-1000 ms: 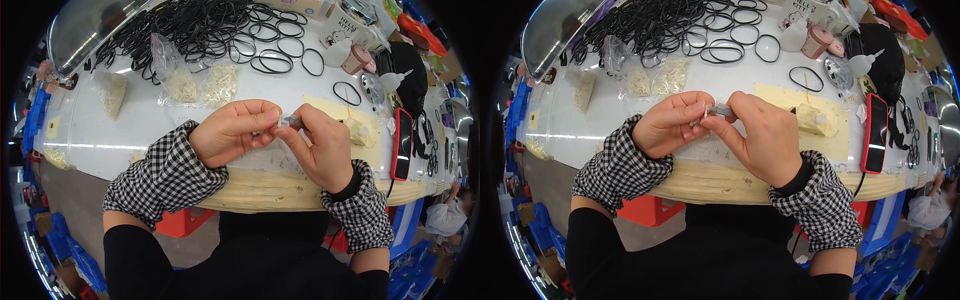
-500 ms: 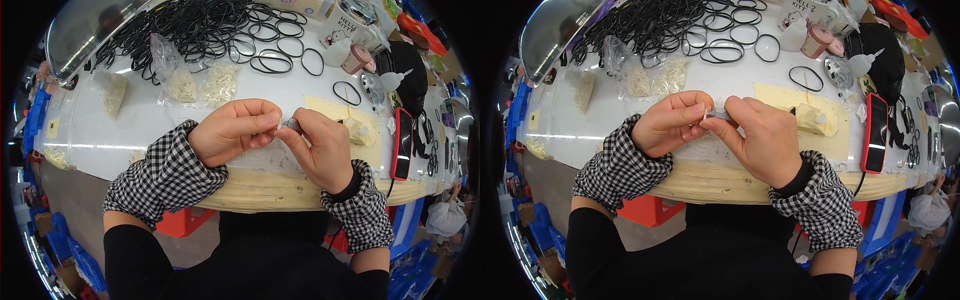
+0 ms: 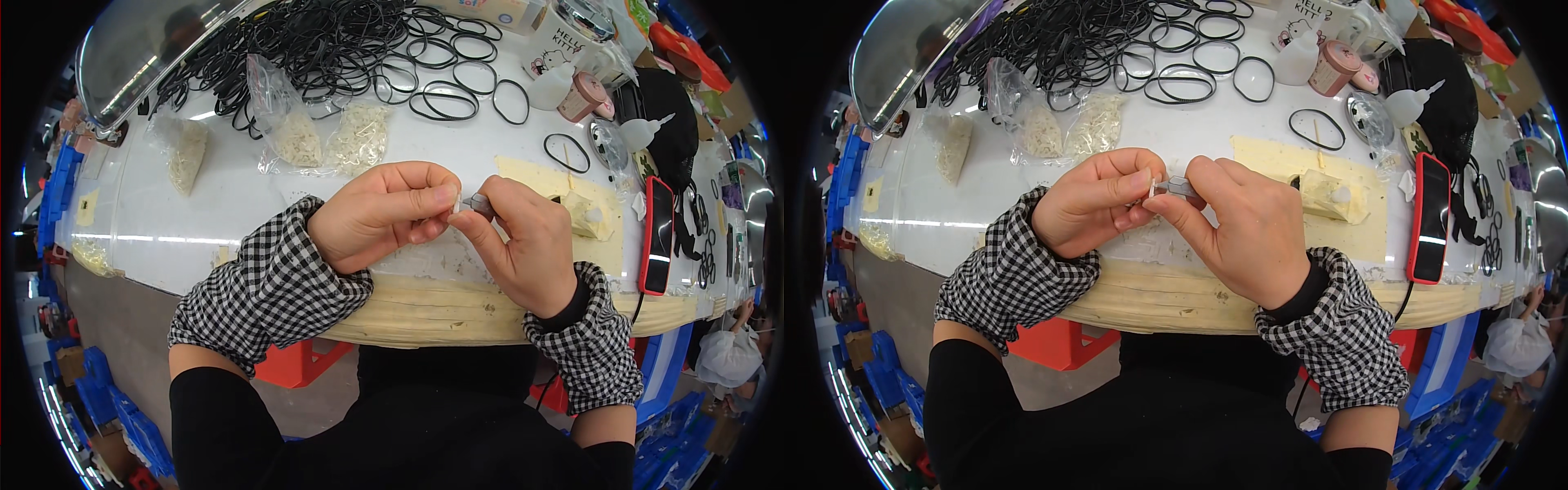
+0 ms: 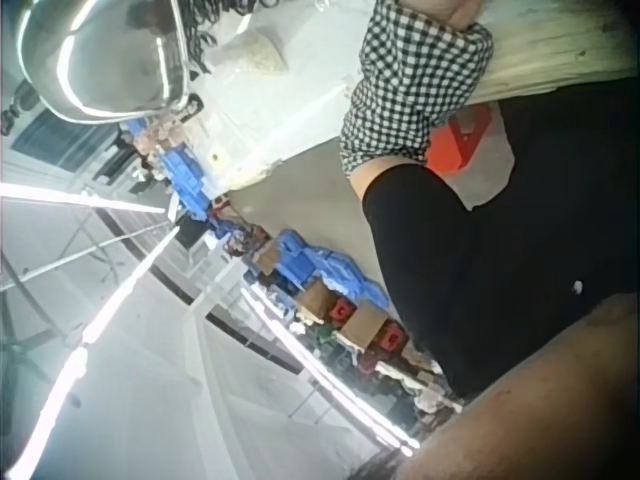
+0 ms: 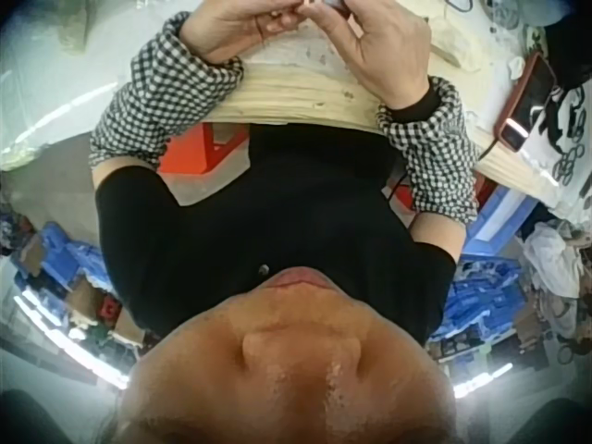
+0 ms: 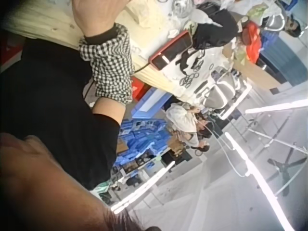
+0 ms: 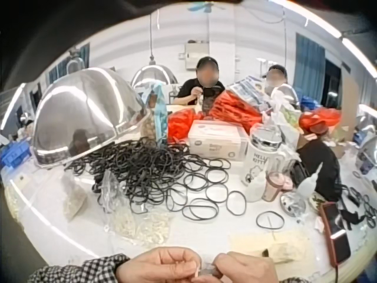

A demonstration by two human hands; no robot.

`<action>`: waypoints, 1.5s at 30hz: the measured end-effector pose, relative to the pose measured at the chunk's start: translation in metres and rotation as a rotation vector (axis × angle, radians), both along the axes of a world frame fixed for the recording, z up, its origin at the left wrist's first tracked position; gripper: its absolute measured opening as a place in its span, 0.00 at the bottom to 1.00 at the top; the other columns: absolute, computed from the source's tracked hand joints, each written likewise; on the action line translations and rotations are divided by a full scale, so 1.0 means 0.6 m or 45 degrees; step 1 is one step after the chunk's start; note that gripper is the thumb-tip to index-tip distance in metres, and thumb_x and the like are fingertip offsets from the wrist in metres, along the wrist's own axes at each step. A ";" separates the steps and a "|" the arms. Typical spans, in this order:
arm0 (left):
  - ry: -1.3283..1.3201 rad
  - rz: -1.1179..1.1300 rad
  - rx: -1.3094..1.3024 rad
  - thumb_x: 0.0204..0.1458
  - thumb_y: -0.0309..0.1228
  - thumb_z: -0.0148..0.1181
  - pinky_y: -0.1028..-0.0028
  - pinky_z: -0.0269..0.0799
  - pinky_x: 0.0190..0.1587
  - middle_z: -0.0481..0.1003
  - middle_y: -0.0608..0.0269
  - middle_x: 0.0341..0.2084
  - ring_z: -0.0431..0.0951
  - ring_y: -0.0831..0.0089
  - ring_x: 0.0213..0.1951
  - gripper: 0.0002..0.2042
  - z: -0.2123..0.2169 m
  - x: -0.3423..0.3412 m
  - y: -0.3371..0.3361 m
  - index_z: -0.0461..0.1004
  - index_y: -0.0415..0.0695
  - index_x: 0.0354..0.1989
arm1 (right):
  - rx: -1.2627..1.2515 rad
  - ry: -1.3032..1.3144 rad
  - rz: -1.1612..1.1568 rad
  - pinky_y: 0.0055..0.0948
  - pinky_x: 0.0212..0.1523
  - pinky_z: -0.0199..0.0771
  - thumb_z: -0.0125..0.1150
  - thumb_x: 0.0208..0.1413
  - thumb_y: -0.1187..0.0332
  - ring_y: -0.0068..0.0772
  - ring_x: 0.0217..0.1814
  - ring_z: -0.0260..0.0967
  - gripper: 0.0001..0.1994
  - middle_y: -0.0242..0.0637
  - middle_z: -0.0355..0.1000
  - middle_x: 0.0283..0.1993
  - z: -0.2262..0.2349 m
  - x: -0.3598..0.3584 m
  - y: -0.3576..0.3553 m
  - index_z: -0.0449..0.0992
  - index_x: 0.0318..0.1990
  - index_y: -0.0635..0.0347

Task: Manually assembling small transparent plastic components at a workbench.

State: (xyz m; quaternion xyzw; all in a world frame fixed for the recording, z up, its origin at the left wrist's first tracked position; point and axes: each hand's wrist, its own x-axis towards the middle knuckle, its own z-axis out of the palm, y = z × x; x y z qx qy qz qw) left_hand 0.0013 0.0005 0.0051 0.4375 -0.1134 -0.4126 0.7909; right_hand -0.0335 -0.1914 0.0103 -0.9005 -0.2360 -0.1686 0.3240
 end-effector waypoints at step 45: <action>0.096 0.220 0.077 0.58 0.31 0.53 0.83 0.73 0.43 0.75 0.64 0.35 0.77 0.80 0.38 0.09 -0.022 -0.004 -0.001 0.72 0.39 0.41 | 0.432 0.390 -0.009 0.25 0.25 0.61 0.57 0.52 0.77 0.31 0.24 0.60 0.04 0.37 0.65 0.25 -0.014 0.010 0.012 0.68 0.32 0.65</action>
